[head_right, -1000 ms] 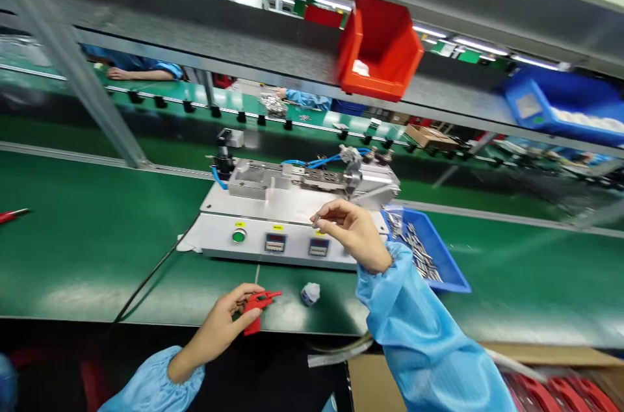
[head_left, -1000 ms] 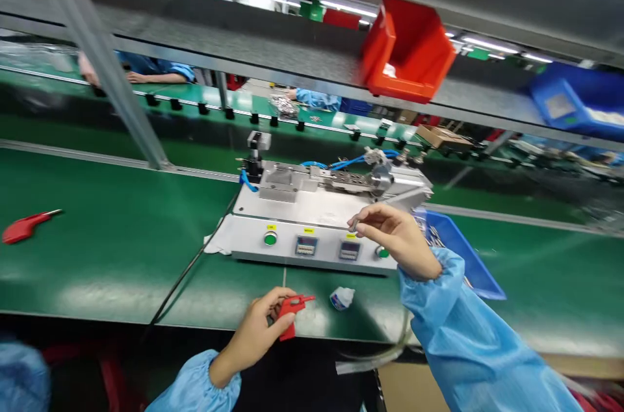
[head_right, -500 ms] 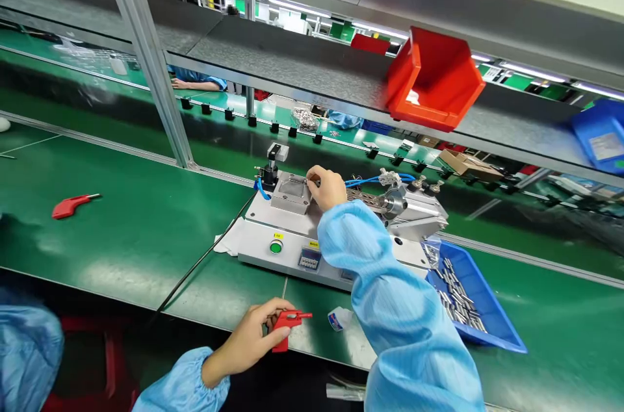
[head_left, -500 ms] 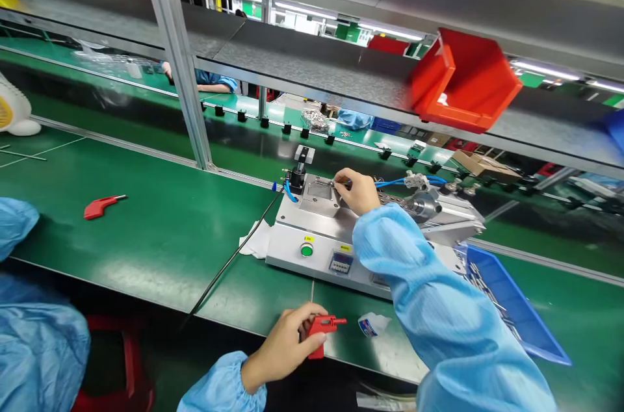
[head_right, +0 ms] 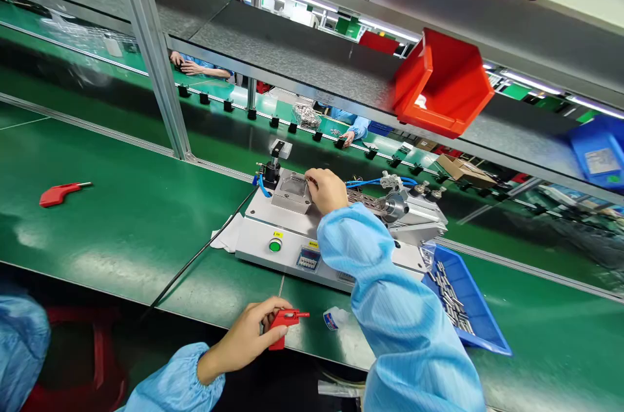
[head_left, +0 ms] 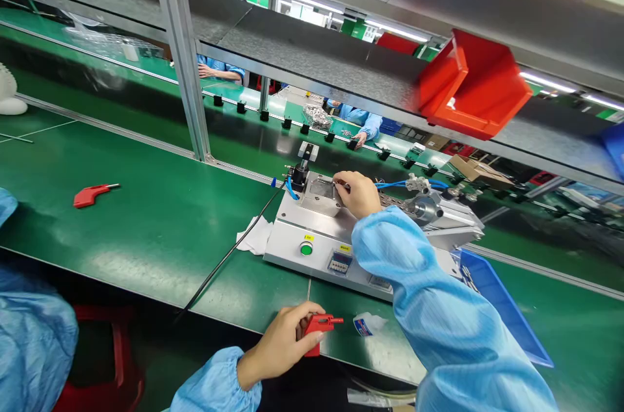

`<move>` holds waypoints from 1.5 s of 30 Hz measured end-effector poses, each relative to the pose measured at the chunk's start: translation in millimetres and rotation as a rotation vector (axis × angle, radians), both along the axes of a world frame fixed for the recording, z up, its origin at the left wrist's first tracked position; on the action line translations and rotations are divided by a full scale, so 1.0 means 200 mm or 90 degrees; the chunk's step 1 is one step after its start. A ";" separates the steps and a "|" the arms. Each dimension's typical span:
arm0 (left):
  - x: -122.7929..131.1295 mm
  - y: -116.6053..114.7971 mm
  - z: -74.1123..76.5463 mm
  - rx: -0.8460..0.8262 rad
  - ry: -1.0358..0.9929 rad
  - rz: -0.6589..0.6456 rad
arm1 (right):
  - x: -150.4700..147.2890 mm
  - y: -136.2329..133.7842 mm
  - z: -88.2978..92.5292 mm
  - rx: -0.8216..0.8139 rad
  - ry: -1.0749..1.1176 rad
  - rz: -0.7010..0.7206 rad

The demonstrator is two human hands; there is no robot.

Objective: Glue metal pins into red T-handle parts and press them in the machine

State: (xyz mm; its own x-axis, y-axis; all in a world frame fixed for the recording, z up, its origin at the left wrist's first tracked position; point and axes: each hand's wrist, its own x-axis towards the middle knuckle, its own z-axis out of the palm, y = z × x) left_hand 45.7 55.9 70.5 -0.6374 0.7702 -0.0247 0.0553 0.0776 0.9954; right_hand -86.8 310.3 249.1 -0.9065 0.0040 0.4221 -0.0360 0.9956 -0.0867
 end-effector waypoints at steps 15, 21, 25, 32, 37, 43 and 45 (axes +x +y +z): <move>0.00 0.00 0.01 0.007 -0.010 -0.008 | 0.03 -0.05 -0.01 0.067 -0.044 0.016; 0.00 -0.01 0.01 0.005 -0.007 -0.007 | 0.03 -0.07 0.02 0.108 -0.092 -0.007; 0.00 -0.01 0.00 0.008 0.003 -0.008 | 0.04 -0.09 0.03 0.139 -0.112 -0.034; 0.00 -0.01 -0.01 0.013 0.010 -0.012 | 0.06 -0.07 0.02 0.119 -0.091 -0.031; 0.01 -0.01 -0.01 -0.001 0.016 -0.010 | 0.06 -0.06 0.01 0.107 -0.084 -0.022; 0.01 -0.01 -0.02 -0.004 0.024 -0.010 | 0.06 -0.04 0.00 0.125 -0.063 -0.004; 0.01 -0.01 -0.01 -0.005 0.023 -0.008 | 0.06 -0.03 0.00 0.130 -0.063 -0.003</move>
